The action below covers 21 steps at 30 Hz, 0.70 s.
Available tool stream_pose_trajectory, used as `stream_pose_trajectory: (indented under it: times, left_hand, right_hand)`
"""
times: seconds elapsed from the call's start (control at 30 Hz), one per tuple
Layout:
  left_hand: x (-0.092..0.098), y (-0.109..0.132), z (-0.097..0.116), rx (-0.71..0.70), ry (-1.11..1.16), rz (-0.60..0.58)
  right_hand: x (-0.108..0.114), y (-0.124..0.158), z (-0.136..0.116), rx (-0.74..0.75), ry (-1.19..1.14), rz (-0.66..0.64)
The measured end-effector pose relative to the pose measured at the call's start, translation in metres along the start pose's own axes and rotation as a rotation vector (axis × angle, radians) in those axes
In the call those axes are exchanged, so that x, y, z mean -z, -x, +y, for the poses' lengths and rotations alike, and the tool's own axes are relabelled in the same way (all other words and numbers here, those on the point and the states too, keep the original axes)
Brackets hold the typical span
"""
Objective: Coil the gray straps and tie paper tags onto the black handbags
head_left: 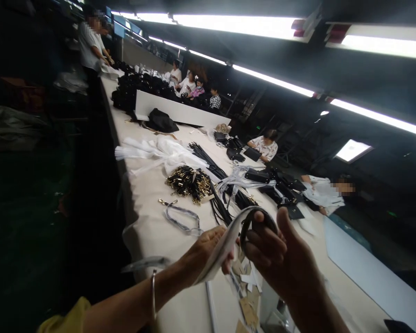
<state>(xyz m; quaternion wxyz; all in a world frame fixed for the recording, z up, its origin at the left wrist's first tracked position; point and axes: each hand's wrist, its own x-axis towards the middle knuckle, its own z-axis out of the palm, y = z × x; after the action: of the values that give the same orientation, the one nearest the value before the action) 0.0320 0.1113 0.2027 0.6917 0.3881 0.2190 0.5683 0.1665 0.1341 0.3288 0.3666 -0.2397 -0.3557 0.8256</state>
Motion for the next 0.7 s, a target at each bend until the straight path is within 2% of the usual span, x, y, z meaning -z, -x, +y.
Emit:
stream_pose_trajectory:
  times: [0.07,0.13,0.2,0.27,0.33,0.4,0.43,0.5,0.57,0.63,0.7]
  left_hand:
    - [-0.006,0.003,-0.004,-0.131,-0.075,0.092]
    - [-0.006,0.005,-0.010,-0.184,-0.278,0.095]
    - [-0.006,0.005,-0.018,-0.139,-0.427,0.102]
    - [-0.007,0.002,-0.027,-0.073,-0.420,0.090]
    - [-0.010,-0.002,-0.030,-0.026,-0.309,0.000]
    - [-0.011,-0.008,-0.025,0.030,-0.187,-0.117]
    - [-0.009,-0.010,-0.020,0.065,-0.139,-0.165]
    - [0.000,-0.016,-0.008,0.154,-0.100,-0.222]
    - [0.014,-0.023,0.002,0.237,-0.170,-0.229]
    - [0.030,-0.032,0.006,0.272,-0.351,-0.206]
    - [0.042,-0.043,0.005,0.256,-0.525,-0.203]
  right_hand:
    - [-0.005,-0.005,-0.013,0.100,-0.025,0.064]
    - [-0.006,-0.009,-0.024,0.186,0.007,0.107]
    - [-0.003,-0.013,-0.031,0.288,0.089,0.151]
    - [0.005,-0.018,-0.032,0.425,0.226,0.203]
    - [0.021,-0.024,-0.029,0.605,0.481,0.260]
    - [0.044,-0.028,-0.025,0.746,0.925,0.290]
    - [0.057,-0.028,-0.024,0.772,1.187,0.268]
    - [0.084,-0.025,-0.022,0.707,1.658,0.143]
    - [0.108,-0.016,-0.021,0.552,1.943,-0.008]
    - [0.123,-0.005,-0.018,0.374,2.078,-0.102]
    - [0.128,0.007,-0.012,0.178,2.118,-0.143]
